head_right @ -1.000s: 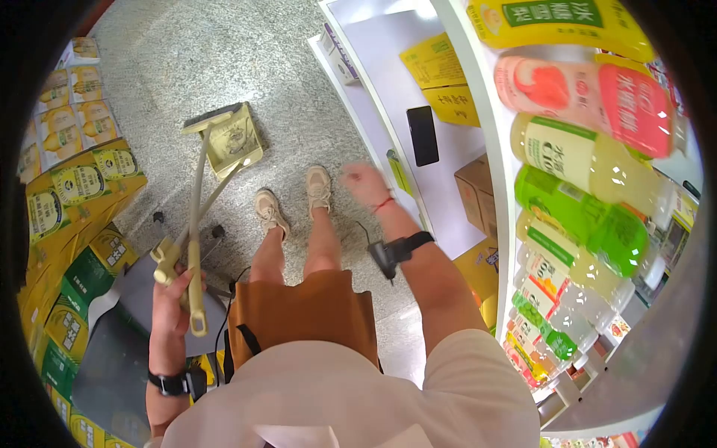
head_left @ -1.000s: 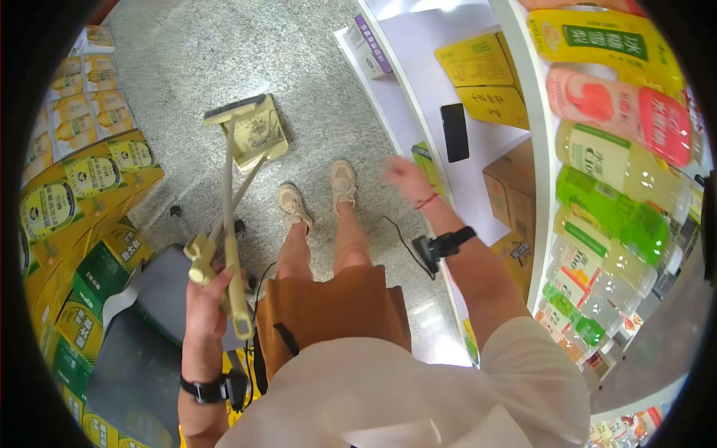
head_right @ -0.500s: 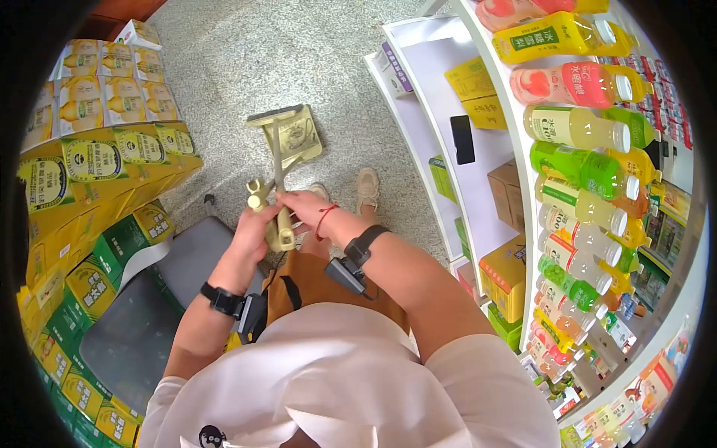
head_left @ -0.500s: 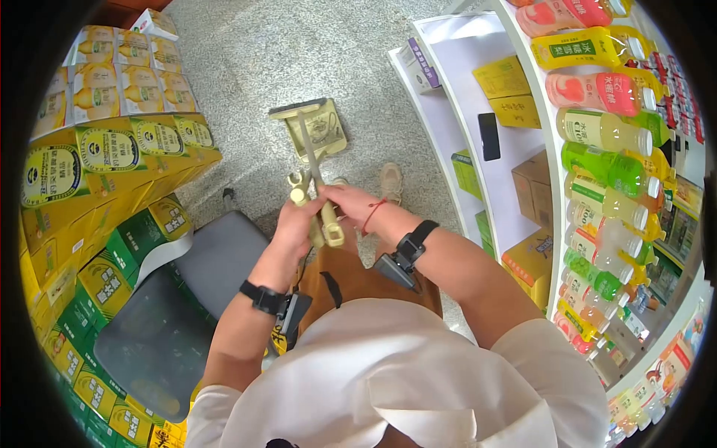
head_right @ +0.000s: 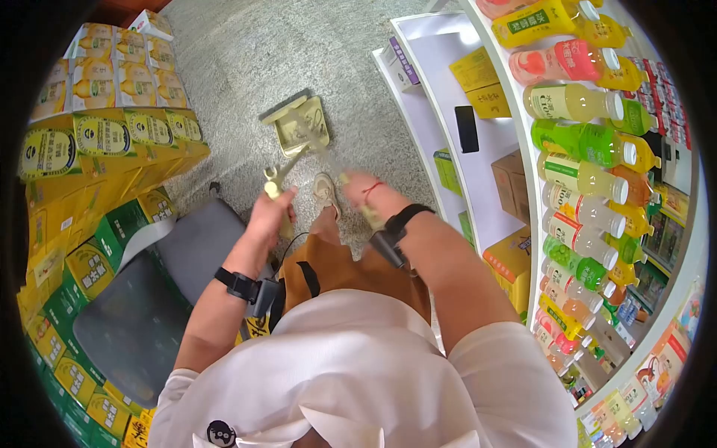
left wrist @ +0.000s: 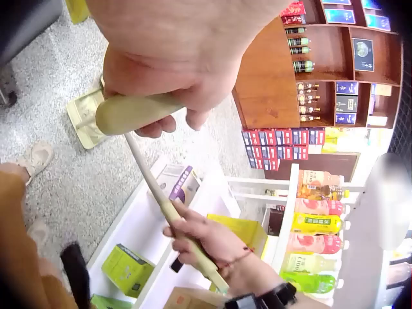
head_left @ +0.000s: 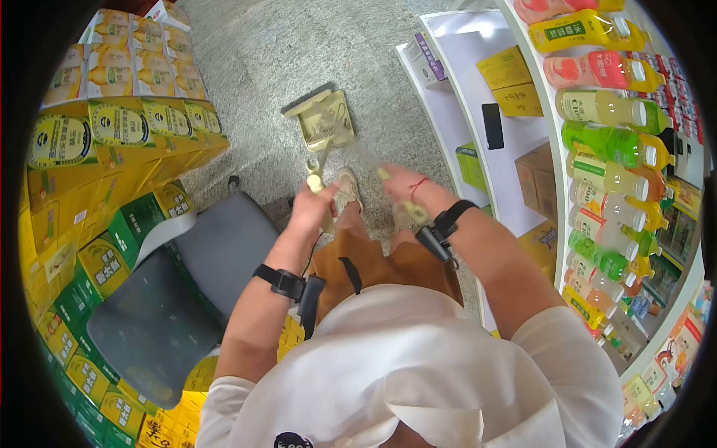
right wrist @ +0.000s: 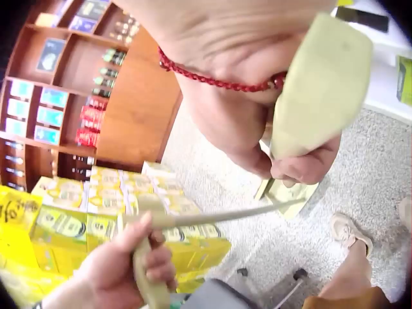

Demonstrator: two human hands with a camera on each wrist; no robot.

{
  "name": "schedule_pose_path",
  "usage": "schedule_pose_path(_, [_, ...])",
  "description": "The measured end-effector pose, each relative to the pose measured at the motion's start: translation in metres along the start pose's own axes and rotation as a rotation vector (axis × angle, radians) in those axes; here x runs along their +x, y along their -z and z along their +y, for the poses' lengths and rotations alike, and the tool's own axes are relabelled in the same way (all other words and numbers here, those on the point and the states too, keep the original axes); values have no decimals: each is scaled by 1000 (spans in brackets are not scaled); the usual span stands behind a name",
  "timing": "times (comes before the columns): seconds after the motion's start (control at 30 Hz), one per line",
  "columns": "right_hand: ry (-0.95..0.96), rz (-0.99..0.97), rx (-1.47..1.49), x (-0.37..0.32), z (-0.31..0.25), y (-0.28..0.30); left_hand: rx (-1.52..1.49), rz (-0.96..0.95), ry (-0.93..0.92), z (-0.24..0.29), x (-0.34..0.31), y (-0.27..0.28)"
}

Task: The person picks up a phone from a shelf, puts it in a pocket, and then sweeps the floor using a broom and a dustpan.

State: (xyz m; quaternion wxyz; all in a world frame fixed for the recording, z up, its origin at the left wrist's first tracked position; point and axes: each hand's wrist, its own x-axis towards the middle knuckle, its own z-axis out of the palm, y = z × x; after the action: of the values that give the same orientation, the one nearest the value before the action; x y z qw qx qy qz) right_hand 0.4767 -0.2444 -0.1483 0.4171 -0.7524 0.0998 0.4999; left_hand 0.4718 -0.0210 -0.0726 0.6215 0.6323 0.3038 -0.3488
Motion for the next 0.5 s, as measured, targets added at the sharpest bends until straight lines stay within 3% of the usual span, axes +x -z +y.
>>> schedule_pose_path(0.03, [-112,0,101,-24,-10,18,53,79,-45,-5,-2,6])
schedule_pose_path(0.17, [-53,11,139,-58,29,60,-29,247,-60,-14,-26,17])
schedule_pose_path(0.37, [-136,59,207,-99,98,79,-61,231,-81,-67,-89,-3])
schedule_pose_path(0.5, [-182,26,190,-116,143,72,77,307,-45,-106,-131,-27])
